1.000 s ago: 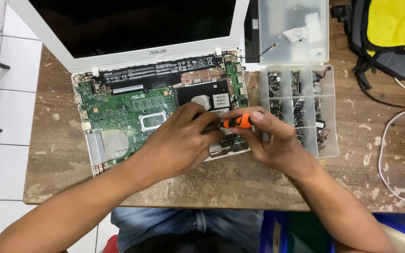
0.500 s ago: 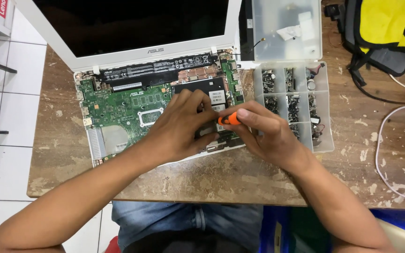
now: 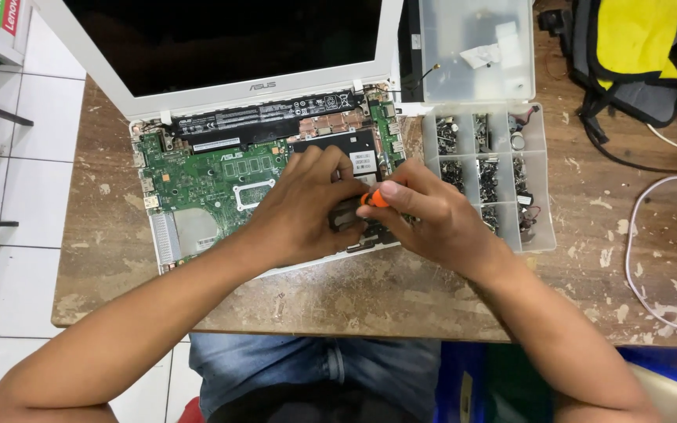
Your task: A person uses a screwdriver to work on the internal components of a laptop motherboard and searches for specific screws in a parts organizer.
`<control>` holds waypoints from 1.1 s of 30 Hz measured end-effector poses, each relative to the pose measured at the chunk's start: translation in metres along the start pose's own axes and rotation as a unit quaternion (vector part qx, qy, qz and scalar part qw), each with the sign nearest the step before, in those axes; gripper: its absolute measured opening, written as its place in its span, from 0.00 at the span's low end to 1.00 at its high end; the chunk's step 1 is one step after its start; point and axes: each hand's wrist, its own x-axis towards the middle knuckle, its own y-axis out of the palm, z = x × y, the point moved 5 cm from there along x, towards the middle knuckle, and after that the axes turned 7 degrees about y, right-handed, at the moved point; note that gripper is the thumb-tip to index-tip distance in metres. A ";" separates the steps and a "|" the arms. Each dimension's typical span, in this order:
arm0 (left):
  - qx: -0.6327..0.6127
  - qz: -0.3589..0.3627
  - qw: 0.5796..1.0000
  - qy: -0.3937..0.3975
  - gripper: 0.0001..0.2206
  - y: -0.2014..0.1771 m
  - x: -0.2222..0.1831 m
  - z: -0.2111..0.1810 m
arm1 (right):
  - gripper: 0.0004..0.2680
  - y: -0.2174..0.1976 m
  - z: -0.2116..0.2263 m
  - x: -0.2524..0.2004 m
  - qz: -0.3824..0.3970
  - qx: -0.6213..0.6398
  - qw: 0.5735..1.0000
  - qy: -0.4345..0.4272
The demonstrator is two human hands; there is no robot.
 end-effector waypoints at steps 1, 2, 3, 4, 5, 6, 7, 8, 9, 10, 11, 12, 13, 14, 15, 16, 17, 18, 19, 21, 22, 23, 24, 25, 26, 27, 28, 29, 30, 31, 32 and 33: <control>0.000 0.000 1.000 0.002 0.13 0.000 0.000 0.001 | 0.21 -0.005 0.003 0.006 -0.001 -0.001 1.000 0.000; 0.000 0.002 1.000 0.004 0.13 0.000 0.001 0.001 | 0.21 -0.008 0.006 0.011 0.014 0.020 1.000 0.003; 0.000 0.005 1.000 0.005 0.12 0.001 0.000 0.002 | 0.20 -0.010 0.009 0.016 0.030 0.043 0.999 0.007; -0.001 0.006 1.000 0.006 0.12 0.000 0.000 0.001 | 0.20 -0.014 0.015 0.020 0.030 0.043 0.999 0.008; -0.003 0.007 1.000 0.010 0.13 -0.001 0.000 0.000 | 0.20 -0.016 0.021 0.024 0.058 0.095 0.994 0.003; -0.004 0.008 1.000 0.015 0.13 -0.002 0.000 -0.001 | 0.20 -0.018 0.028 0.028 0.085 0.147 0.985 -0.003; -0.003 0.008 1.000 0.015 0.13 -0.003 0.001 -0.001 | 0.20 -0.016 0.025 0.027 0.084 0.148 0.985 -0.004; 0.002 0.011 1.000 0.015 0.13 -0.003 0.001 -0.001 | 0.20 -0.015 0.022 0.026 0.074 0.126 0.989 -0.008; 0.007 0.014 1.000 0.016 0.12 -0.003 0.002 -0.002 | 0.20 -0.014 0.020 0.024 0.064 0.104 0.992 -0.012; 0.007 0.014 1.000 0.016 0.12 -0.003 0.002 -0.003 | 0.20 -0.008 0.010 0.014 0.064 0.104 0.992 -0.012; -0.001 0.019 1.000 0.000 0.11 -0.004 0.003 -0.003 | 0.21 -0.005 -0.002 0.006 0.029 0.073 0.997 -0.002; -0.008 0.023 1.000 -0.015 0.10 -0.004 0.004 -0.003 | 0.22 -0.001 -0.013 -0.002 -0.007 0.041 0.999 0.008; -0.008 0.023 1.000 -0.015 0.10 -0.004 0.004 -0.003 | 0.22 -0.005 -0.009 0.002 -0.007 0.041 0.999 0.009; -0.010 0.024 0.999 -0.022 0.11 -0.004 0.004 -0.003 | 0.21 -0.007 -0.005 0.007 0.012 0.050 0.999 0.004; -0.011 0.024 0.999 -0.027 0.11 -0.004 0.005 -0.003 | 0.20 -0.009 -0.001 0.011 0.030 0.058 0.998 -0.001; -0.010 0.024 0.999 -0.026 0.11 -0.001 0.005 0.001 | 0.20 -0.012 0.010 0.020 0.030 0.057 0.998 -0.002; -0.008 0.027 0.999 -0.030 0.12 0.002 0.004 0.003 | 0.19 -0.014 0.021 0.027 0.034 0.095 0.995 0.006; -0.005 0.031 0.999 -0.035 0.13 0.005 0.003 0.006 | 0.18 -0.016 0.031 0.035 0.038 0.133 0.990 0.014; -0.005 0.031 0.999 -0.035 0.13 0.004 0.004 0.005 | 0.18 -0.011 0.022 0.027 0.038 0.134 0.990 0.014; -0.015 0.028 0.998 -0.053 0.11 0.001 0.006 0.003 | 0.19 -0.008 0.005 0.012 -0.025 0.066 0.998 -0.001; -0.015 0.029 0.998 -0.053 0.11 0.001 0.006 0.001 | 0.19 -0.007 0.001 0.007 -0.026 0.065 0.998 -0.001; -0.020 0.030 0.998 -0.061 0.11 0.001 0.007 0.001 | 0.21 -0.006 -0.004 0.003 -0.026 0.059 0.998 0.002; -0.026 0.030 0.997 -0.069 0.12 0.001 0.007 0.001 | 0.22 -0.006 -0.009 -0.001 -0.026 0.053 0.998 0.005; -0.025 0.030 0.997 -0.066 0.12 0.000 0.008 0.000 | 0.22 -0.013 0.005 0.014 -0.027 0.051 0.998 0.005; -0.021 0.029 0.997 -0.065 0.12 0.000 0.009 -0.001 | 0.20 -0.017 0.018 0.029 0.003 0.094 0.996 0.011; -0.016 0.028 0.997 -0.066 0.12 -0.001 0.009 -0.002 | 0.18 -0.020 0.031 0.043 0.035 0.139 0.990 0.018; -0.016 0.028 0.997 -0.066 0.12 0.003 0.008 0.002 | 0.18 -0.020 0.031 0.041 0.035 0.138 0.990 0.017; -0.022 0.024 0.997 -0.071 0.13 0.007 0.006 0.006 | 0.18 -0.019 0.030 0.038 0.036 0.125 0.991 0.019; -0.028 0.019 0.997 -0.075 0.14 0.010 0.005 0.009 | 0.18 -0.018 0.030 0.035 0.037 0.112 0.993 0.021; -0.027 0.019 0.997 -0.076 0.14 0.008 0.005 0.007 | 0.18 -0.011 0.017 0.024 0.037 0.112 0.993 0.021; -0.023 0.020 0.996 -0.080 0.13 0.007 0.005 0.006 | 0.18 -0.008 0.003 0.012 -0.006 0.080 0.997 0.015; -0.019 0.021 0.996 -0.082 0.12 0.005 0.006 0.004 | 0.19 -0.005 -0.009 0.000 -0.051 0.046 0.998 0.010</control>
